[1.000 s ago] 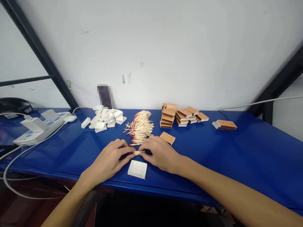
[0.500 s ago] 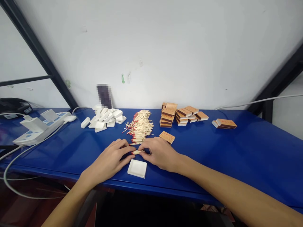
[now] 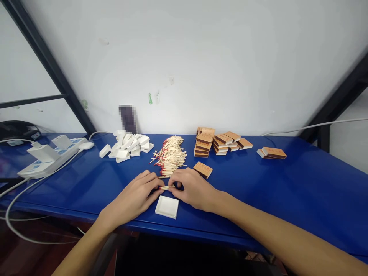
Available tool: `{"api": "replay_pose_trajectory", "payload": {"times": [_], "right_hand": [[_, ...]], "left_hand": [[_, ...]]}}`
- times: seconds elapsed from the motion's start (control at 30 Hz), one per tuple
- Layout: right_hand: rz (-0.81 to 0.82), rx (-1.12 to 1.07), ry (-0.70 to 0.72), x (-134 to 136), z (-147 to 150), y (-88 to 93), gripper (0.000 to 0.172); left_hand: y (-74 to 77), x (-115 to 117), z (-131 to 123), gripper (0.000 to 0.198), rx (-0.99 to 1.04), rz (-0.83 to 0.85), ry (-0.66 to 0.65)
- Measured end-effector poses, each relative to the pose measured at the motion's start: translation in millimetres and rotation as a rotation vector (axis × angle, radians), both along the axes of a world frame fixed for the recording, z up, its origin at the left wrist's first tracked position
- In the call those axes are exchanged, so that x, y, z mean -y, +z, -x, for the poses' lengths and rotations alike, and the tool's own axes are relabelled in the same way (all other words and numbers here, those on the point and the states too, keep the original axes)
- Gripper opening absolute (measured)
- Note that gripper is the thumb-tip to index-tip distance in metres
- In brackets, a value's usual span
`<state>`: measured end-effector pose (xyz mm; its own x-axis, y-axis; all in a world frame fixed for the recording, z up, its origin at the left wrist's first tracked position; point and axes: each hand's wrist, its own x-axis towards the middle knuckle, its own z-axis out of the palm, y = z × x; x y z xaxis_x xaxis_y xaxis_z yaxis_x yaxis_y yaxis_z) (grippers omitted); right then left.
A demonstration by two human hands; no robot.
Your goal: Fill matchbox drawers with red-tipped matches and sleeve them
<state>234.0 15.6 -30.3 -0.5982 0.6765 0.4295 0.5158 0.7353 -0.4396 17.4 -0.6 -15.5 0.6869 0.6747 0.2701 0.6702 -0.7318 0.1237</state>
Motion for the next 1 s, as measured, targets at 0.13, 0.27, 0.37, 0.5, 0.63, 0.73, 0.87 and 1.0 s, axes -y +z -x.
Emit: {"api": "replay_pose_trajectory", "payload": {"times": [0.13, 0.27, 0.37, 0.5, 0.63, 0.73, 0.87, 1.0], "right_hand": [[0.05, -0.033, 0.014, -0.3, 0.4, -0.7, 0.008], [0.052, -0.017, -0.003, 1.1, 0.1, 1.8, 0.007], [0.041, 0.002, -0.004, 1.5, -0.2, 3.3, 0.008], [-0.055, -0.001, 0.003, 0.0, 0.5, 0.1, 0.01], [-0.107, -0.003, 0.015, -1.0, 1.7, -3.6, 0.012], [-0.103, -0.027, 0.022, -0.1, 2.3, -4.1, 0.012], [-0.047, -0.065, 0.01, 0.6, 1.9, -3.4, 0.011], [-0.005, -0.119, 0.002, 0.9, -1.4, 2.7, 0.011]], "left_hand": [[0.0, 0.1, -0.6, 0.02, -0.023, 0.0, 0.004], [0.2, 1.0, -0.3, 0.021, -0.025, 0.015, 0.016], [0.3, 1.6, 0.0, 0.022, -0.025, 0.022, 0.021], [0.3, 1.7, -0.6, 0.025, -0.031, -0.014, 0.02], [0.9, 1.1, -1.9, 0.026, -0.046, -0.039, 0.024], [1.4, 0.6, -2.7, 0.026, -0.053, -0.022, 0.018], [1.2, 1.1, -3.1, 0.028, -0.058, -0.008, 0.016], [0.4, 1.9, -1.1, 0.031, -0.041, -0.018, 0.027]]}}
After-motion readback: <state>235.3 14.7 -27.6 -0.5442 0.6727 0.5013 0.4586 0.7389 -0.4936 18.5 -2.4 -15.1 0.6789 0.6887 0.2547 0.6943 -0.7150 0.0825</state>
